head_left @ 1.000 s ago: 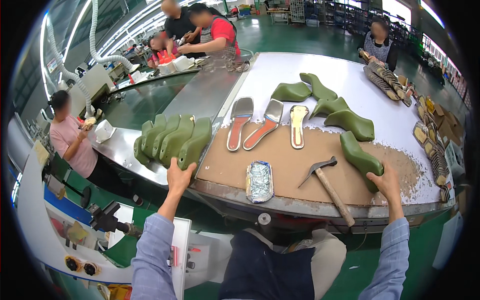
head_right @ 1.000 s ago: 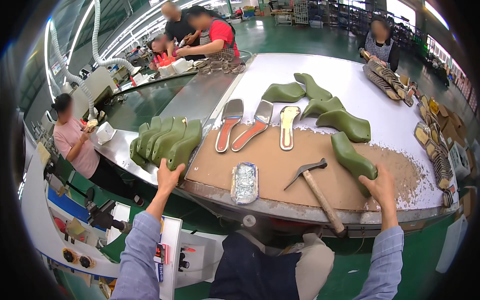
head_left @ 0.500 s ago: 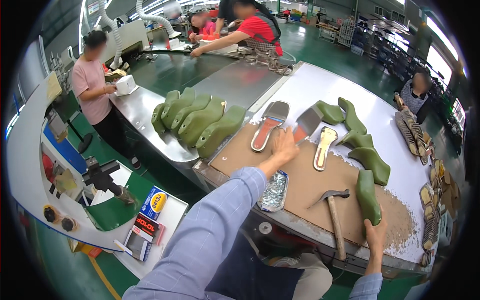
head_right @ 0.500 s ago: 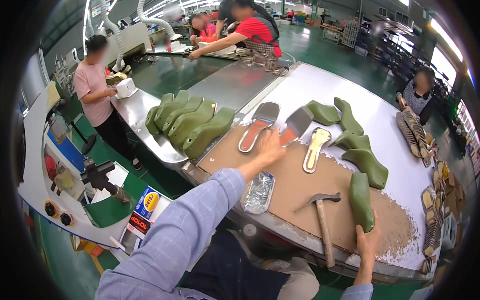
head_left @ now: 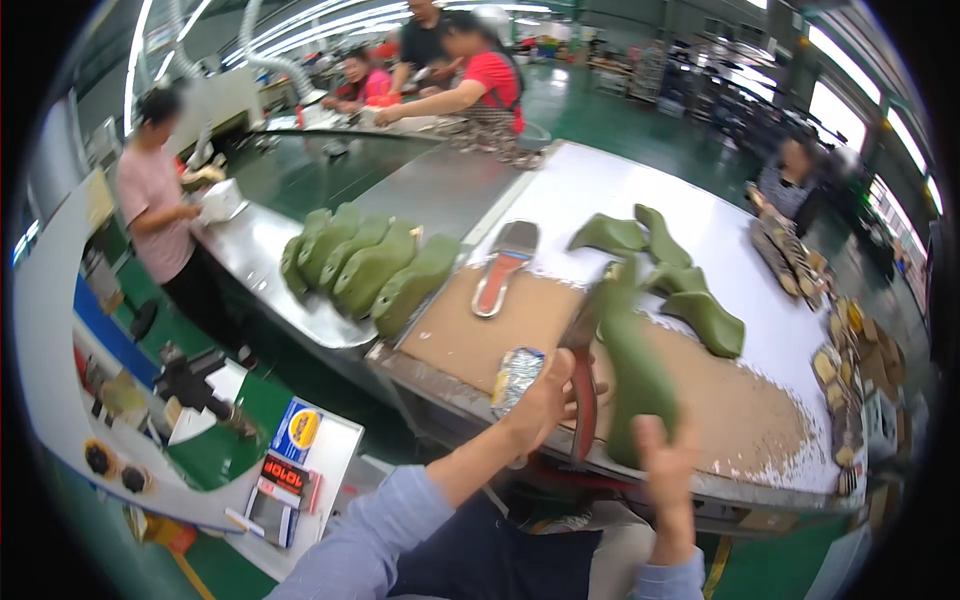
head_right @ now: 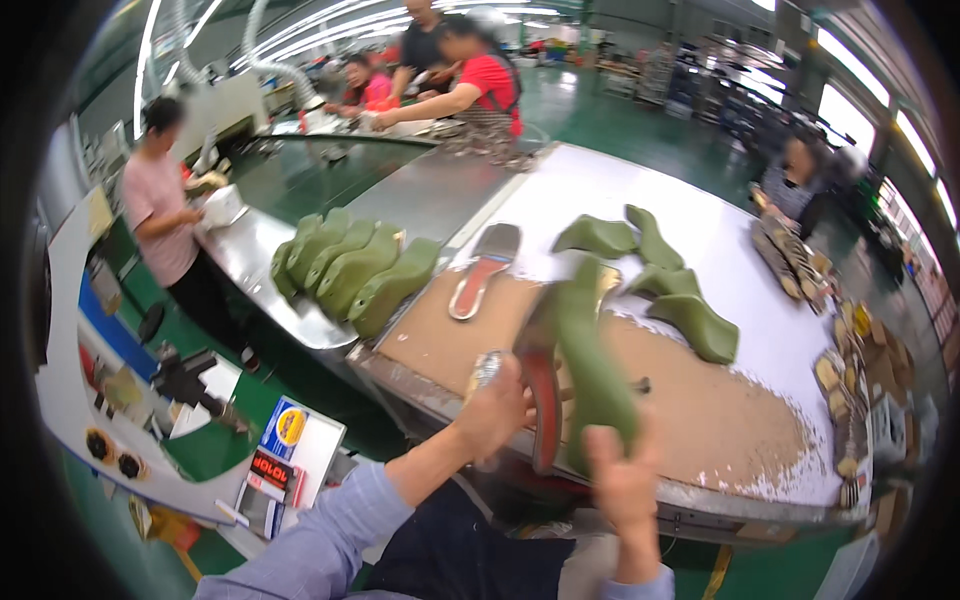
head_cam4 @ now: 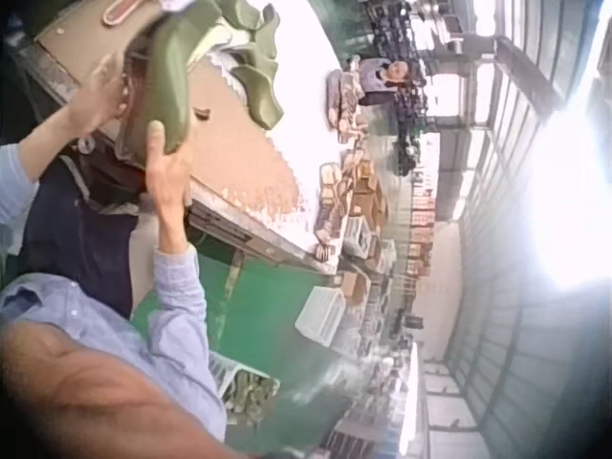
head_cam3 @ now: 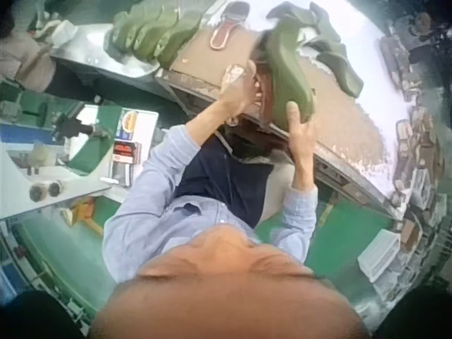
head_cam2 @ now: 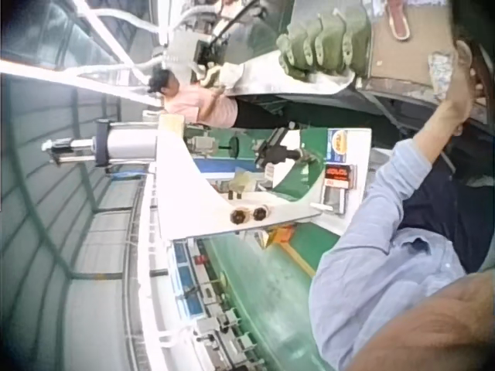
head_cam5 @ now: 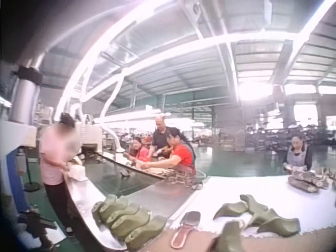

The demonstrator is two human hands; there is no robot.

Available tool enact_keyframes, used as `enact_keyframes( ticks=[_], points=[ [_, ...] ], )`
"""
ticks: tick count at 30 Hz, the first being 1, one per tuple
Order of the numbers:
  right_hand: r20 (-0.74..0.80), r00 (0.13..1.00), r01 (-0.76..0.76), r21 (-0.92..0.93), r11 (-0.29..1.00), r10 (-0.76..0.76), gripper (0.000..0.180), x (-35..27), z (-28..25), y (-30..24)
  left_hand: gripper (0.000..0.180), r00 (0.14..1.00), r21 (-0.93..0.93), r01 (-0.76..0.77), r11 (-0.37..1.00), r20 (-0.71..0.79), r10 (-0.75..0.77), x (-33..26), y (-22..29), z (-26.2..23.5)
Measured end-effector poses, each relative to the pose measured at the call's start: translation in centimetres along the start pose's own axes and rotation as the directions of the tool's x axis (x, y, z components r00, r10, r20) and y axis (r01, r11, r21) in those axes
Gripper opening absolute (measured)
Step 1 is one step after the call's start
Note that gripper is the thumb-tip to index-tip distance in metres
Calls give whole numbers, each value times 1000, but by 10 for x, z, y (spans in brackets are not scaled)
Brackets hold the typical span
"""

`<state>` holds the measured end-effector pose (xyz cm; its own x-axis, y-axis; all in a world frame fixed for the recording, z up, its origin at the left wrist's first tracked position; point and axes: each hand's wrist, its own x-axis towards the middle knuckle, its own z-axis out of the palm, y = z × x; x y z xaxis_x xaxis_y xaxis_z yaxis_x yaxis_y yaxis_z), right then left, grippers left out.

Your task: The person assembles green slipper uppers onto insoles at a factory workstation. They repeatedly pick up a slipper upper and an insole, align them, and use a hammer to drive staples from a foil-wrapped pack into the insole to secure the upper. Completed units are placed on a metal tray to the left.

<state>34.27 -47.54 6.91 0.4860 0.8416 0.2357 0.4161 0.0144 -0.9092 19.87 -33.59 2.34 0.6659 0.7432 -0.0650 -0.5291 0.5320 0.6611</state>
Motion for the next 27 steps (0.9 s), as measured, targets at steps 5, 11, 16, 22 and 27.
enact_keyframes(
  ticks=[5, 11, 16, 22, 27],
  points=[
    [146, 888, 449, -75, 890, -436, 72, 0, 45, -14, 75, 985, -230, -164, 959, 16, 172, -38, 30, 8],
    [661, 749, -426, 531, 733, -44, 81, -15, 70, 23, 69, 972, -1, -228, 974, 51, 228, -45, 29, -11],
    [295, 904, 294, 94, 951, -308, 67, -8, 63, 44, 88, 789, 118, -614, 780, 96, 606, -44, 55, -12],
    [324, 832, 489, -43, 871, -451, 64, -1, 80, 54, 37, 723, 27, -626, 779, -353, 593, -43, 48, -59],
    [439, 777, 549, -121, 827, -451, 67, -6, 92, 47, 51, 672, 213, -560, 800, -448, 590, -88, 43, -100]
  ],
)
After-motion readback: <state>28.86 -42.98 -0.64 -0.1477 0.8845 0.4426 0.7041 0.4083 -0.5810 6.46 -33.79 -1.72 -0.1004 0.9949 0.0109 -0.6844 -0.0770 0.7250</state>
